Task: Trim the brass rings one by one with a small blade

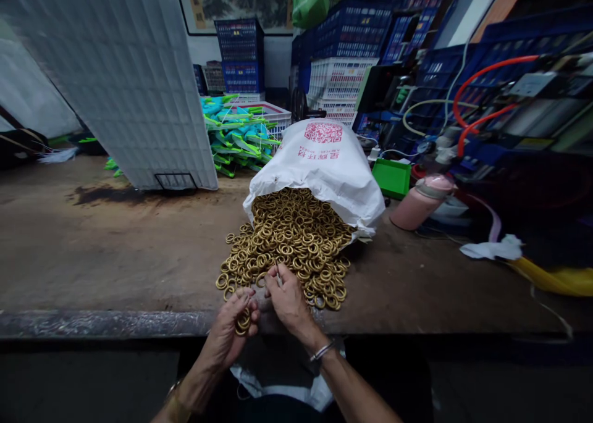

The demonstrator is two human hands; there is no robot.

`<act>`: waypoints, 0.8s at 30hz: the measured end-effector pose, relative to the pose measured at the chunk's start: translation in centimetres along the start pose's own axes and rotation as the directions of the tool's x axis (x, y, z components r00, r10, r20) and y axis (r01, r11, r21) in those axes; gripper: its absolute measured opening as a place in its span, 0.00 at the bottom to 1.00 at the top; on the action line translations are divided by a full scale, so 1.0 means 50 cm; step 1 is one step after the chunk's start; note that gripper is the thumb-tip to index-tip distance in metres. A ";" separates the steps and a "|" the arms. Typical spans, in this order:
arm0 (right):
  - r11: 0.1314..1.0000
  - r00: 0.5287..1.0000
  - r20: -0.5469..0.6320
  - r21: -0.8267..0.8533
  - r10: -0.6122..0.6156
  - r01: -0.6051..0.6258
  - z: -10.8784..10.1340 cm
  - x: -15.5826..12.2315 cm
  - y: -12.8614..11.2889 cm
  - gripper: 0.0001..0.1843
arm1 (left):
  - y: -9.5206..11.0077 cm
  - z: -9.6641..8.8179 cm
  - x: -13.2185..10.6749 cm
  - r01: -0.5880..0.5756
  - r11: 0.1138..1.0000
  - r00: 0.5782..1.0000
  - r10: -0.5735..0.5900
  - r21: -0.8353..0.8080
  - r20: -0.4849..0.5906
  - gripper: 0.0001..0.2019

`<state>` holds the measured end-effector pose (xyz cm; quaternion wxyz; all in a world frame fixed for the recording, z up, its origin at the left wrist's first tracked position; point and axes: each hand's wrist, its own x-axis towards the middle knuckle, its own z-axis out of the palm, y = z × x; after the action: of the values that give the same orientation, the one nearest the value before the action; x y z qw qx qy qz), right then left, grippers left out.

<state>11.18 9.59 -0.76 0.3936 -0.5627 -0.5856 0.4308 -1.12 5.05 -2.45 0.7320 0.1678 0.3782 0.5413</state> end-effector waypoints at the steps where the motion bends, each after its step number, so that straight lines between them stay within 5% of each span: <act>1: 0.997 0.999 0.013 0.065 0.036 -0.036 0.005 -0.010 0.003 0.08 | -0.004 0.002 0.000 -0.037 0.999 0.999 0.037 0.035 -0.006 0.17; 7: 0.977 0.993 0.074 0.187 0.088 -0.101 0.016 -0.046 0.019 0.09 | -0.024 0.006 -0.002 -0.132 0.944 0.990 0.141 0.302 -0.008 0.13; 15: 0.998 0.995 0.096 -0.067 0.003 0.003 -0.006 -0.055 0.006 0.11 | -0.017 0.008 -0.006 -0.399 0.684 0.902 0.412 0.611 0.129 0.07; 17: 0.995 0.995 0.102 -0.101 0.007 0.004 -0.007 -0.055 0.003 0.11 | -0.015 0.014 -0.009 -0.359 0.729 0.926 0.356 0.582 0.126 0.08; 20: 0.996 0.995 0.098 -0.082 0.026 -0.018 -0.006 -0.055 0.003 0.10 | -0.011 0.021 -0.015 -0.131 0.870 0.991 0.119 0.476 0.057 0.13; 24: 0.999 0.994 0.105 -0.010 0.040 -0.039 -0.009 -0.056 0.004 0.10 | -0.007 0.025 -0.020 -0.002 0.924 0.996 -0.032 0.383 0.082 0.17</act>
<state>11.81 6.84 -0.72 0.3515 -0.5523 -0.5957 0.4653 -0.09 4.18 -1.50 0.7049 0.3279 0.4457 0.4438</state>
